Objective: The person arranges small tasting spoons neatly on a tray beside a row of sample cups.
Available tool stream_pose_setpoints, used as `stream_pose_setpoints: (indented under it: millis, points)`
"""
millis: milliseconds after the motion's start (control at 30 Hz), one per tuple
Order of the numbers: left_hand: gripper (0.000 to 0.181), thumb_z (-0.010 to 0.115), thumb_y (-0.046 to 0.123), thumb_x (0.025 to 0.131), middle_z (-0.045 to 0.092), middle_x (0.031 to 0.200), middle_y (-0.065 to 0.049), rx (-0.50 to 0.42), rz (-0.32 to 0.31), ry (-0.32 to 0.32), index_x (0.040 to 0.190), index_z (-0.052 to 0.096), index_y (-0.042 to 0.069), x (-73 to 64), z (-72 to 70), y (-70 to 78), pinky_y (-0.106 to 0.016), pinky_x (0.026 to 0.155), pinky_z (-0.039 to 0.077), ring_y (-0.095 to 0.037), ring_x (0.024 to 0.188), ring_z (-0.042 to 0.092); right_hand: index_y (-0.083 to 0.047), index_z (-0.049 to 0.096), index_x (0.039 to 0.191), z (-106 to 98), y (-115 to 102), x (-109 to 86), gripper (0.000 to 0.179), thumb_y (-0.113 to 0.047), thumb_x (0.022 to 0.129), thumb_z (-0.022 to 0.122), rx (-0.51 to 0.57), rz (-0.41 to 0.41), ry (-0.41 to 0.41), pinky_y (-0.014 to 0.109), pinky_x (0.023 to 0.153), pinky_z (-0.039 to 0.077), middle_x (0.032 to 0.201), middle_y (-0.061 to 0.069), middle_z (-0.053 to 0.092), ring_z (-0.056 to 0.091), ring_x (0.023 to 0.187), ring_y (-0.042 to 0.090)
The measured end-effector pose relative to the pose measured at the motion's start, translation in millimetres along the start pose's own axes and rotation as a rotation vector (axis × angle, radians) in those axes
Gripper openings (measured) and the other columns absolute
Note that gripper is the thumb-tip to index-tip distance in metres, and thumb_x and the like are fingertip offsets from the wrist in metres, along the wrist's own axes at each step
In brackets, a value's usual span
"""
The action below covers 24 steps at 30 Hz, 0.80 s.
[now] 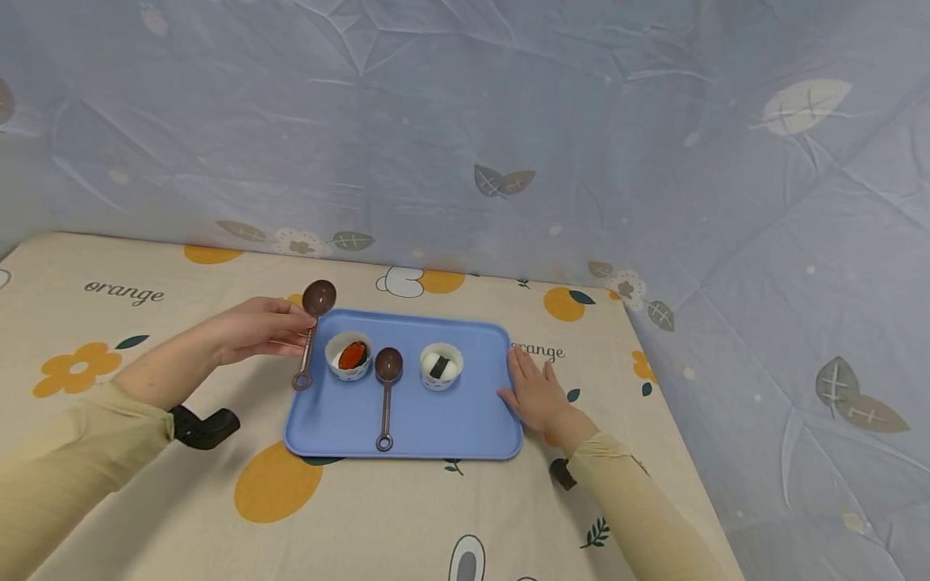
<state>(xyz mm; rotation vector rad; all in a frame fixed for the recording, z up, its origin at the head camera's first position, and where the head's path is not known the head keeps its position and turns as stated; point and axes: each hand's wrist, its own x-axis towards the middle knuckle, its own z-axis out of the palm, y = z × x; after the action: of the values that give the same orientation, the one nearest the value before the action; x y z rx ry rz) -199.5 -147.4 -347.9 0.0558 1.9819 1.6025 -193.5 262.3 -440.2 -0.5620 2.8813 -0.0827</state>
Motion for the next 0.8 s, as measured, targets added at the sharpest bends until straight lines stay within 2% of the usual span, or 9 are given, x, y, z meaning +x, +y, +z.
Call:
stream_pose_setpoints:
  millis: [200,400,667,800]
  points:
    - [0.010,0.050,0.013,0.093,0.053,0.077,0.005,-0.047,-0.002,-0.002,0.092,0.049,0.003,3.8,12.9,6.2,-0.016,0.071,0.057,-0.003,0.070,0.058,0.005,0.010,0.146,-0.6,-0.5,-0.6,0.068,-0.034,0.099,0.039,0.006,-0.002,-0.002,0.063,0.115,0.011,0.155,0.020,0.010,0.013,0.144,0.035]
    - [0.009,0.051,0.011,0.092,0.057,0.073,0.005,-0.084,-0.002,-0.008,0.092,0.053,0.002,9.6,25.6,10.4,-0.015,0.067,0.056,-0.004,0.067,0.059,0.005,0.010,0.146,-2.0,-1.7,-1.4,0.068,-0.033,0.099,0.040,0.006,0.000,-0.004,0.063,0.115,0.012,0.155,0.021,0.011,0.013,0.144,0.035]
    - [0.012,0.051,0.012,0.092,0.057,0.070,0.005,-0.080,-0.018,-0.011,0.083,0.053,0.006,17.0,39.1,16.9,-0.014,0.065,0.056,-0.003,0.064,0.059,0.005,0.011,0.146,-3.1,-2.8,-1.6,0.068,-0.034,0.099,0.040,0.004,-0.001,-0.003,0.063,0.115,0.012,0.155,0.020,0.011,0.014,0.144,0.035]
    - [0.011,0.052,0.012,0.092,0.055,0.070,0.005,-0.066,-0.013,-0.008,0.083,0.054,0.005,19.9,43.9,19.4,-0.013,0.065,0.055,-0.003,0.063,0.058,0.005,0.011,0.146,-3.2,-2.2,-1.4,0.068,-0.035,0.099,0.039,-0.004,-0.003,0.001,0.063,0.114,0.013,0.155,0.020,0.012,0.014,0.144,0.035]
